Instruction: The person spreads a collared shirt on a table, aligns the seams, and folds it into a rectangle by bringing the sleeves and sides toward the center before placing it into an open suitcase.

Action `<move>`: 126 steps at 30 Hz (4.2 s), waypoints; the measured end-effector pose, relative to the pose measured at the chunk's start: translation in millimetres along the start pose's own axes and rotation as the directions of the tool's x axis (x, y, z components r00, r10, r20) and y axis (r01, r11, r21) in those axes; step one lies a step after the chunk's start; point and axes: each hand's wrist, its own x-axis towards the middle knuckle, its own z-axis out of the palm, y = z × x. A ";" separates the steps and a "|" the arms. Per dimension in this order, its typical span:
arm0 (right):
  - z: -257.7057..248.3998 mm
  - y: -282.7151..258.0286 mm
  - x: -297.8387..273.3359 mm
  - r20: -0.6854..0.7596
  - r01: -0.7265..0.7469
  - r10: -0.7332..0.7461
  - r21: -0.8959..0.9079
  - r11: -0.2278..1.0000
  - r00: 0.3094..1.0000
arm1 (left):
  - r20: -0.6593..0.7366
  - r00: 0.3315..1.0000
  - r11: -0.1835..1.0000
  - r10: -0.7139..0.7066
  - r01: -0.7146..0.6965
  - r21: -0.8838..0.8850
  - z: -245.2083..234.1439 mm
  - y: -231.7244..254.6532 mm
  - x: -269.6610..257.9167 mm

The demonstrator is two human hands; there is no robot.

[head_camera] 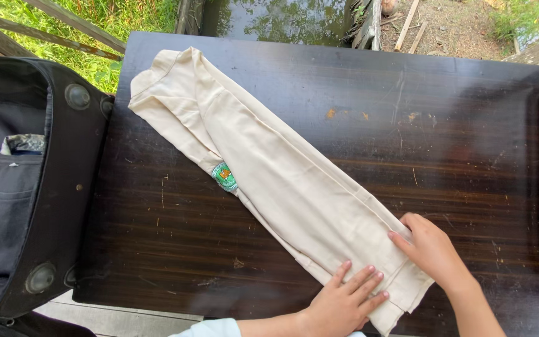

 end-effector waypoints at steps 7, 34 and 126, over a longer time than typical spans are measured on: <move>-39.6 29.2 30.9 0.502 -0.132 -0.112 0.426 0.895 0.857 | -0.053 0.993 0.908 -0.106 0.075 -0.412 -4.9 -5.2 5.2; -10.8 -58.6 102.3 0.178 0.017 -0.067 0.268 0.963 0.982 | 0.279 0.421 -0.214 -0.863 0.197 -0.957 -80.9 -109.6 -43.7; -84.6 -49.1 51.0 -0.324 0.335 -0.368 -0.152 0.930 0.872 | 0.152 0.666 0.671 -0.730 0.741 -0.027 -231.2 -358.5 -8.9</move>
